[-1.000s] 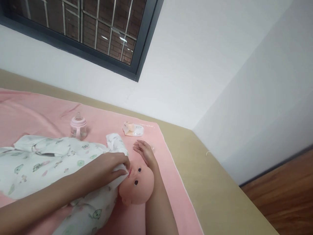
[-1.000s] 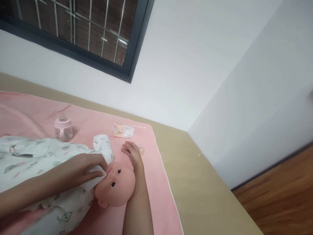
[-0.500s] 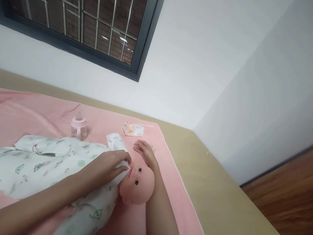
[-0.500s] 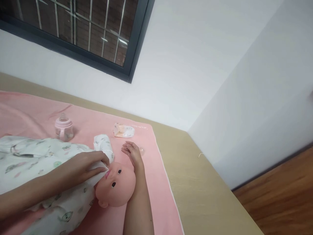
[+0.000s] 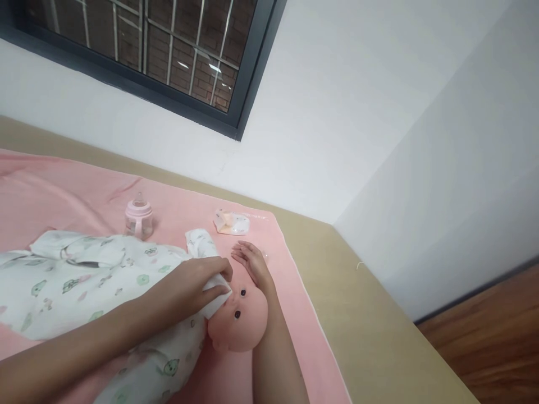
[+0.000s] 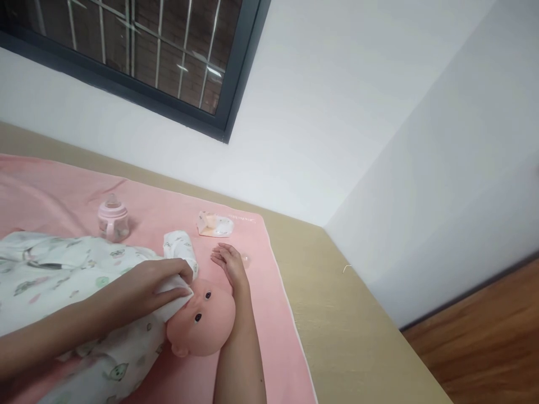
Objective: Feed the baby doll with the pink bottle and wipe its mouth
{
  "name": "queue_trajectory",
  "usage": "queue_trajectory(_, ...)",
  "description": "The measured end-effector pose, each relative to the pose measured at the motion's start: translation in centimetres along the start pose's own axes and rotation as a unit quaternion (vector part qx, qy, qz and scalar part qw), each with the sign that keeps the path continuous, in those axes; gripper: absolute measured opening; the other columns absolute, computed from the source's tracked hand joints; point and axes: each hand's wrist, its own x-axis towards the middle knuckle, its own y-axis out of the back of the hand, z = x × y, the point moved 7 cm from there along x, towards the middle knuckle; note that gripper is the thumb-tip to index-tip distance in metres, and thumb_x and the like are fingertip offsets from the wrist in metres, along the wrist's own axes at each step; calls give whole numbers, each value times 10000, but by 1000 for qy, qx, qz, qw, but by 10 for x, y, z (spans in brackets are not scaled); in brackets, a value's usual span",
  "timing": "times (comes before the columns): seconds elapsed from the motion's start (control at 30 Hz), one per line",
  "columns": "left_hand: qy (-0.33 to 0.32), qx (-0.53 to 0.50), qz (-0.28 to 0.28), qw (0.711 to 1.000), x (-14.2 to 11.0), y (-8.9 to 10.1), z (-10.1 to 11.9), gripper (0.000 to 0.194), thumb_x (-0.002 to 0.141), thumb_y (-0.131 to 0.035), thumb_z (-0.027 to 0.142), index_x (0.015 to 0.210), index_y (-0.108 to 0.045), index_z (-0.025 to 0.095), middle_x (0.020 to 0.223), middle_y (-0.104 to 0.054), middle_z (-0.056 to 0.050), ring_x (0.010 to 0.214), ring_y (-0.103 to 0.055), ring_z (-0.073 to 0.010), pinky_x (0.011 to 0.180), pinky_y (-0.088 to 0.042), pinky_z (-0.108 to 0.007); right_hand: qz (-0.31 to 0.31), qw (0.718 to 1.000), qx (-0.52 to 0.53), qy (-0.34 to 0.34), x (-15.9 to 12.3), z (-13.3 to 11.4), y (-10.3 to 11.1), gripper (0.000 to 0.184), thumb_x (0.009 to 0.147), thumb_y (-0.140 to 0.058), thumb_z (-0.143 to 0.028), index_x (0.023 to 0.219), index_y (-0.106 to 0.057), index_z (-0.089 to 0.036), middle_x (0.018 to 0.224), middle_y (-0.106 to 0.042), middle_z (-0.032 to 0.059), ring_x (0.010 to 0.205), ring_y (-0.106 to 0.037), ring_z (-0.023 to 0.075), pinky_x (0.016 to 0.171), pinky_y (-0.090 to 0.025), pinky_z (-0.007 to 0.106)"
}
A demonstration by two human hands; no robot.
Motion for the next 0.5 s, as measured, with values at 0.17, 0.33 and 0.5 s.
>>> queue_trajectory(0.17, 15, 13, -34, 999, -2, -6, 2, 127, 755, -443, 252, 799, -554, 207, 807, -647, 7, 754, -579, -195, 673, -388, -280, 0, 1000, 1, 0, 0, 0, 0, 374, 629, -751, -315, 936, -612, -152, 916, -670, 78, 838, -639, 172, 919, -484, 394)
queue_trajectory(0.33, 16, -8, -14, 1000, -1, -6, -1, 136, 773, -430, 256, 832, -544, 212, 838, -639, 13, 774, -570, -191, 690, -395, -279, 0, 1000, -1, -3, -2, -2, -2, 377, 627, -756, -319, 933, -611, -152, 904, -671, 71, 827, -638, 165, 915, -483, 381)
queue_trajectory(0.5, -3, 9, -1, 1000, 5, -10, -3, 151, 763, -391, 274, 820, -515, 209, 799, -621, 5, 721, -565, -191, 649, -386, -275, 1, 1000, 3, -4, -1, -2, -2, 399, 617, -760, -333, 941, -610, -153, 909, -673, 65, 811, -640, 158, 912, -481, 364)
